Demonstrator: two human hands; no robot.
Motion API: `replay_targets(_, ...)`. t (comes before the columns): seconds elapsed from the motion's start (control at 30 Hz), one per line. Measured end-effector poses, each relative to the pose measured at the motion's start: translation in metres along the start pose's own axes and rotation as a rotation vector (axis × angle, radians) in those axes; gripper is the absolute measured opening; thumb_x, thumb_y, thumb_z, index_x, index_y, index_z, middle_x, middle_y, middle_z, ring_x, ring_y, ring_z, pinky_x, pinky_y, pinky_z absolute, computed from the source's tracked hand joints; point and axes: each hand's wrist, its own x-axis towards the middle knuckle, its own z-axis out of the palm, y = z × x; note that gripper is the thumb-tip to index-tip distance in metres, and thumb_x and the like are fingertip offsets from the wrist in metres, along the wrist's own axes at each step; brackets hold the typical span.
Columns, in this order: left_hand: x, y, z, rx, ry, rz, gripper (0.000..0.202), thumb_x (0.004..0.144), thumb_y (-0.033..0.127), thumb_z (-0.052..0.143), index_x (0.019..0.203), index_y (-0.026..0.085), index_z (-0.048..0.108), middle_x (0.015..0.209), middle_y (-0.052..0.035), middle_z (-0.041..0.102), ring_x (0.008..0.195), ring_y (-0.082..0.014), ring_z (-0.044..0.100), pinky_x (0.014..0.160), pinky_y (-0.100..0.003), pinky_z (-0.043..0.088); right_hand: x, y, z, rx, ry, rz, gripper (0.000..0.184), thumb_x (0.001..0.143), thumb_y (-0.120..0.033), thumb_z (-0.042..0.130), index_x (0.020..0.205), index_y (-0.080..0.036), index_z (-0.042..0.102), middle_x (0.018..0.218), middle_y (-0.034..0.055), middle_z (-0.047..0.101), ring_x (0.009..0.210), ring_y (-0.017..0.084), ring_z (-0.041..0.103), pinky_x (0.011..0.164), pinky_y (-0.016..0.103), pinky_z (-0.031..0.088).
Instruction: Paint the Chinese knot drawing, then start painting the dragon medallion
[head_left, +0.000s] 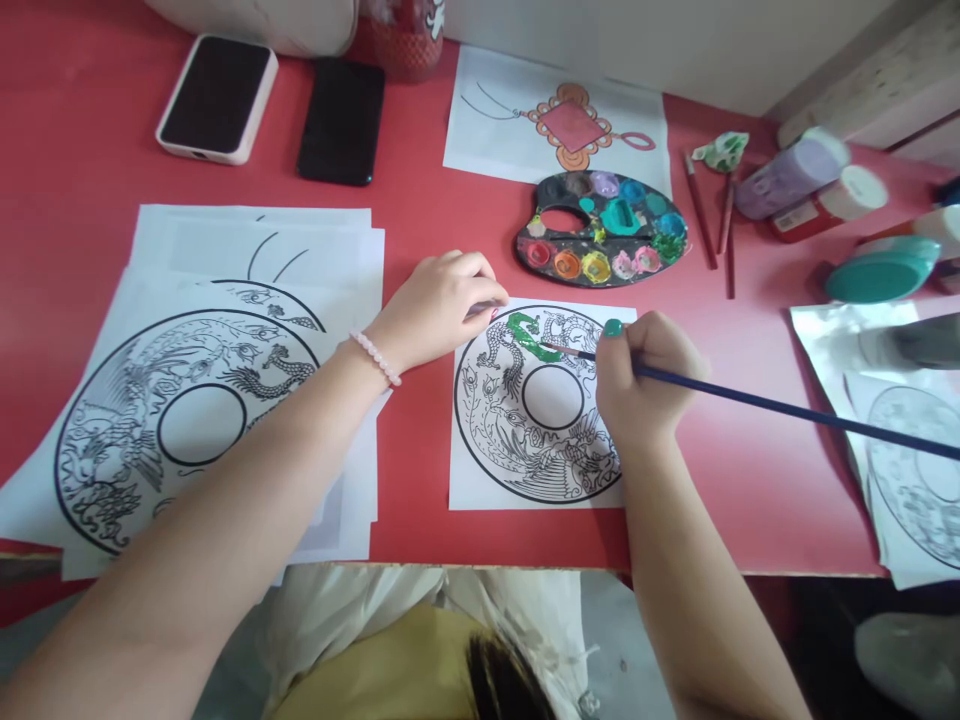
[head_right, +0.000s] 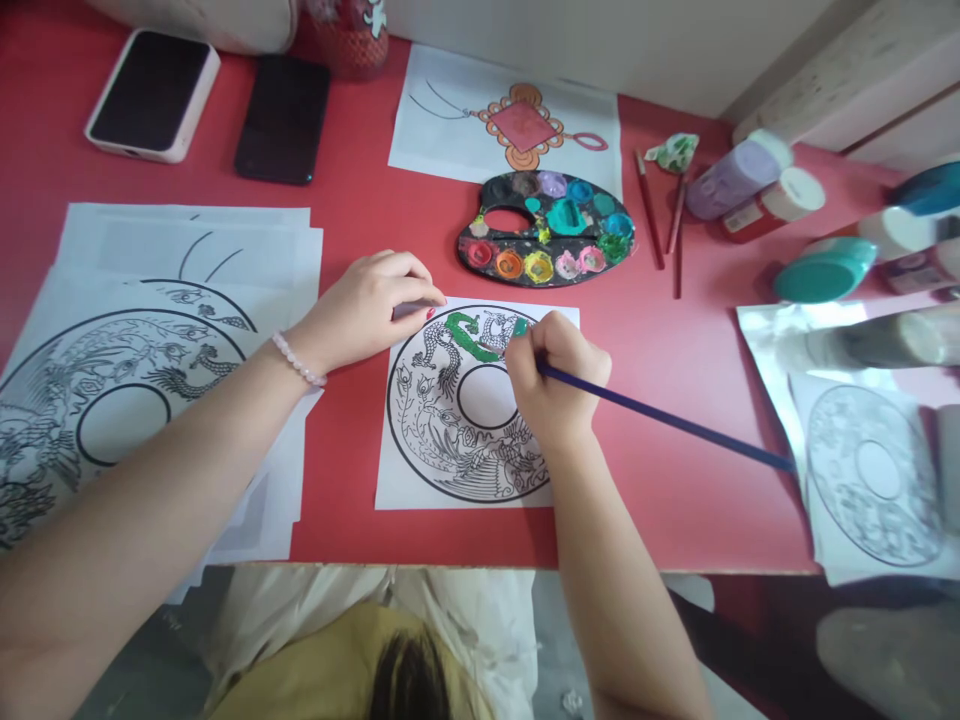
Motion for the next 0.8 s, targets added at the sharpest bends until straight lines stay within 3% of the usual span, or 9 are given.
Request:
replay_targets(0.2,-0.0005,-0.0003,-0.0002,0.029,0.006,0.016,0.016,0.085,0.019,0.053,0.093,0.02,0.067,0.093,-0.0039,0.061,0.086,-0.017,0.054,0.082,-0.034,0.042,0.0055,0.0031,0.0019,0.041,0.051,0.091,0.029,0.082,-0.025,0.054,0.06,-0.021,0.036,0.049,-0.0061,0.038,0.044,0.008,0.035,0.043,0.024,0.028)
replay_targets(0.47,-0.0021,-0.0019,0.0003,0.045,0.017,0.027,0.016,0.086,0.021,0.053,0.093,0.02,0.068,0.092,-0.0036,0.061,0.084,-0.0161,0.053,0.082,-0.034,0.043,0.008,0.0016,0.0034,0.036,0.024,0.158,0.032,0.076,-0.019,0.054,0.054,-0.021,0.031,0.045,-0.0079,0.031,0.043,0.006,0.028,0.043,0.02,0.026)
replay_targets(0.8,-0.0016,0.0023,-0.0032,0.025,-0.01,0.007,0.016,0.086,0.019,0.053,0.094,0.02,0.066,0.093,-0.0031,0.061,0.087,-0.0172,0.054,0.082,-0.035,0.044,0.0072,0.0043,0.0024,0.084,-0.054,0.185,0.031,0.075,-0.024,0.05,0.054,-0.021,0.028,0.046,-0.0076,0.028,0.045,0.006,0.025,0.043,0.02,0.024)
